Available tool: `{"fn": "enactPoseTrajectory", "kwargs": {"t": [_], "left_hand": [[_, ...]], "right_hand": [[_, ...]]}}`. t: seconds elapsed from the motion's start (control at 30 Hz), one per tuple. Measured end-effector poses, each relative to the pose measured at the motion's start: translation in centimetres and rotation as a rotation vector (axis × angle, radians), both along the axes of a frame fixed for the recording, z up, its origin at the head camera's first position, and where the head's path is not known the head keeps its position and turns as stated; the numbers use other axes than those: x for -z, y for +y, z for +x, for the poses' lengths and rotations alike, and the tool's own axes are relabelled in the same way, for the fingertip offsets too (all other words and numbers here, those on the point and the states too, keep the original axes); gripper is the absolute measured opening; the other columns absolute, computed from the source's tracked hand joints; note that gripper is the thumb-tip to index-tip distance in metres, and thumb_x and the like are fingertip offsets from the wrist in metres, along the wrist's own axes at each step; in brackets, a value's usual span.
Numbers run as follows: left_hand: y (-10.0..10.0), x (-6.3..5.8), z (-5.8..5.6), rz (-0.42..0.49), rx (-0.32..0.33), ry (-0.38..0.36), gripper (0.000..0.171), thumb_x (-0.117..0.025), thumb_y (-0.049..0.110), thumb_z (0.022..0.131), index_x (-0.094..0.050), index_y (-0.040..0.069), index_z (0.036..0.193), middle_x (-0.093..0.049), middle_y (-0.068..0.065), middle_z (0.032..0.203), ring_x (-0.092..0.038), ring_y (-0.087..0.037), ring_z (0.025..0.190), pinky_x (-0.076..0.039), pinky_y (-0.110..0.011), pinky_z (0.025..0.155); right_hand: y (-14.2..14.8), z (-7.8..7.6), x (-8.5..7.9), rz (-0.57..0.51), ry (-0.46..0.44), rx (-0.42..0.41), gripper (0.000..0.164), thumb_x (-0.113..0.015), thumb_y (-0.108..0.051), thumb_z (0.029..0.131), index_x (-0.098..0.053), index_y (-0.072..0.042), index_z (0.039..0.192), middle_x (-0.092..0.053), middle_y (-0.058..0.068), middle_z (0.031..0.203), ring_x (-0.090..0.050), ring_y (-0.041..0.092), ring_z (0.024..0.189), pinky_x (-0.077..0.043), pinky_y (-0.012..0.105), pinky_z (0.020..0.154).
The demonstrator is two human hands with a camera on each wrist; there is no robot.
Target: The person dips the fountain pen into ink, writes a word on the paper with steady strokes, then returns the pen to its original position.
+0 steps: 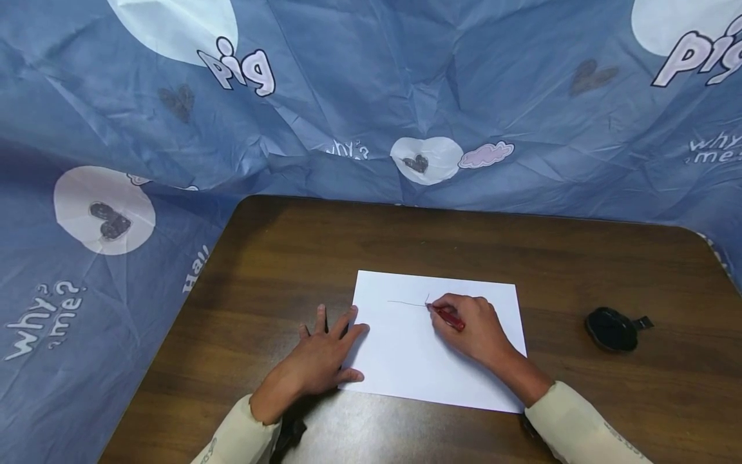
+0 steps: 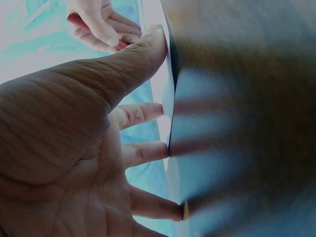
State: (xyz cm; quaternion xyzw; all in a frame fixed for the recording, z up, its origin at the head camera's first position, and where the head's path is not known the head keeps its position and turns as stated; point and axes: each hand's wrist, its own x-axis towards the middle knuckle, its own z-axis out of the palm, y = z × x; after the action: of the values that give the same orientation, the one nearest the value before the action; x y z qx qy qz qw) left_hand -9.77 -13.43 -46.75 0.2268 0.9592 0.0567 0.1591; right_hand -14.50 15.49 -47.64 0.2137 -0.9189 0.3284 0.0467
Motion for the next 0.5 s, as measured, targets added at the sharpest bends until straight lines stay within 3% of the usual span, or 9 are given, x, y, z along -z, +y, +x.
{"fn": "enactPoseTrajectory", "kwargs": {"t": [0.23, 0.5], "left_hand": [[0.0, 0.0, -0.07, 0.009, -0.003, -0.005, 0.078, -0.07, 0.056, 0.086, -0.039, 0.023, 0.148, -0.024, -0.013, 0.162, -0.021, -0.066, 0.135, -0.035, -0.078, 0.09], [-0.02, -0.01, 0.06, 0.002, 0.006, 0.014, 0.077, -0.069, 0.057, 0.086, -0.04, 0.022, 0.148, -0.026, -0.014, 0.161, -0.024, -0.066, 0.134, -0.037, -0.078, 0.088]], "right_hand": [[-0.04, 0.13, 0.03, 0.001, -0.011, 0.006, 0.023, -0.079, -0.014, 0.085, -0.075, -0.006, 0.106, -0.075, 0.006, 0.1, -0.069, 0.022, 0.087, -0.049, 0.043, 0.077], [-0.25, 0.29, 0.04, -0.011, -0.016, -0.003, 0.02, -0.079, -0.013, 0.085, -0.077, -0.008, 0.104, -0.076, 0.003, 0.098, -0.068, 0.018, 0.084, -0.049, 0.04, 0.075]]}}
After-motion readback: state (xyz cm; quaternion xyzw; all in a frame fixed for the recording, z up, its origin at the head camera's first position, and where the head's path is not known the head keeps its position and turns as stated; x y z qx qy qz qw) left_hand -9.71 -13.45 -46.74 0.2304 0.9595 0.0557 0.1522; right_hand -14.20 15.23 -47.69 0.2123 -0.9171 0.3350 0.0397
